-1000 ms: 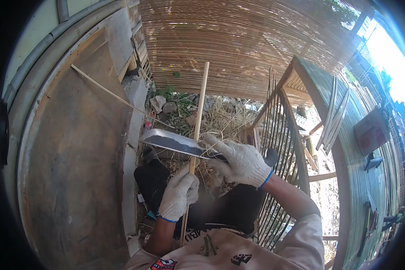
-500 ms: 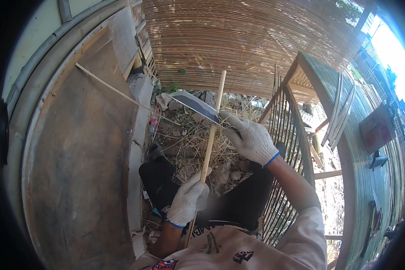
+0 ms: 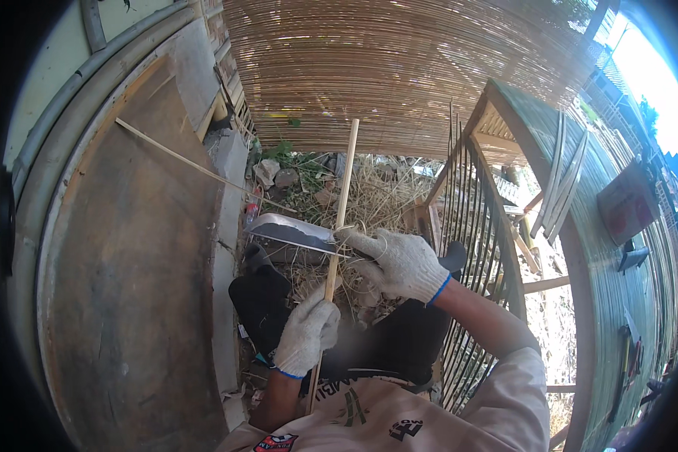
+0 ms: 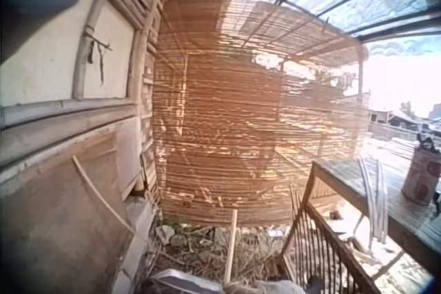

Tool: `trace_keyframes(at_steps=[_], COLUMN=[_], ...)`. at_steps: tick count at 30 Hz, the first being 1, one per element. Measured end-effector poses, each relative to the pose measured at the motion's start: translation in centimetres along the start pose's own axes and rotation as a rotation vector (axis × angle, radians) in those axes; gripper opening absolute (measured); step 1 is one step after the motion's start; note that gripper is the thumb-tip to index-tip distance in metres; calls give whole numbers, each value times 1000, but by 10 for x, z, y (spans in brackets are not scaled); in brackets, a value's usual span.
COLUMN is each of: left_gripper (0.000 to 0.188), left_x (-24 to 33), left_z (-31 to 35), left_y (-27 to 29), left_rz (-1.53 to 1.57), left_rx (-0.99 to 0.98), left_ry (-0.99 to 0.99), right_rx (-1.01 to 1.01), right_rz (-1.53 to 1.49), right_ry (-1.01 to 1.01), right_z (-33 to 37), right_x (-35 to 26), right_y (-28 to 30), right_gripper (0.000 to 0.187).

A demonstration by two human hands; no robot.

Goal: Scraping the outer layer of bamboo stalks using a large knife to prepare them for construction.

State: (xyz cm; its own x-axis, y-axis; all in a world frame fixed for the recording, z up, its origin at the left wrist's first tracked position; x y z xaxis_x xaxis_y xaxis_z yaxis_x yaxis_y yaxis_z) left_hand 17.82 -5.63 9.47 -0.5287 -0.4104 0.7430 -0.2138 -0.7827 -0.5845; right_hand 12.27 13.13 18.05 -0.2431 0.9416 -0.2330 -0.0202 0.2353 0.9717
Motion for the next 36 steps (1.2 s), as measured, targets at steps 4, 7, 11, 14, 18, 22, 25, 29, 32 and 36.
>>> trace_keyframes(at_steps=[4,7,11,14,18,22,25,29,32,36], left_gripper=[53,51,52,50,50,50,49,49,49,50], left_x=[-4,-13,-16,-10,-14,-11,-12,-10,-15,-22], left_z=[16,23,11,8,9,13,15,20,29,37], left_y=[7,23,26,24,27,24,24,22,24,23], left_rz=[-20,44,257,301,253,255,279,255,216,164], left_rx=[-35,-58,-144,-129,-81,-130,-140,-134,-142,-157], left_ry=[21,85,61,95,128,105,87,76,92,121], right_rx=[227,151,212,51,-68,12,35,1,89,222], right_rz=[-78,-222,-197,-122,-43,-53,-40,-8,-86,-78], right_ry=[-139,-328,-75,133,173,175,176,104,26,-4], right_z=[-25,-32,2,15,19,7,2,-4,-15,-23], right_x=[37,53,22,-11,-22,-13,-11,-10,5,27], right_y=[16,32,17,-5,-12,-10,-6,1,10,25], right_gripper=[49,50,60,57,55,57,59,60,57,57])
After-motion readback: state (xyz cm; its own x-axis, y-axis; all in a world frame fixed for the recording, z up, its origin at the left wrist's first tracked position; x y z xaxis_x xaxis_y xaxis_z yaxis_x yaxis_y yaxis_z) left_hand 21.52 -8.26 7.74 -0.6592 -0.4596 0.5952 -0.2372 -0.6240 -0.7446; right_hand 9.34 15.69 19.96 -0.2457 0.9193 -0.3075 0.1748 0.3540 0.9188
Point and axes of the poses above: each hand's wrist, its own z-axis away from the middle knuckle, its own y-axis out of the back of the hand, x = y × z, the point moved 5 cm from there along -z, towards the middle knuckle, and after that the axes turned 6 degrees about -y, right-handed, at the moved point
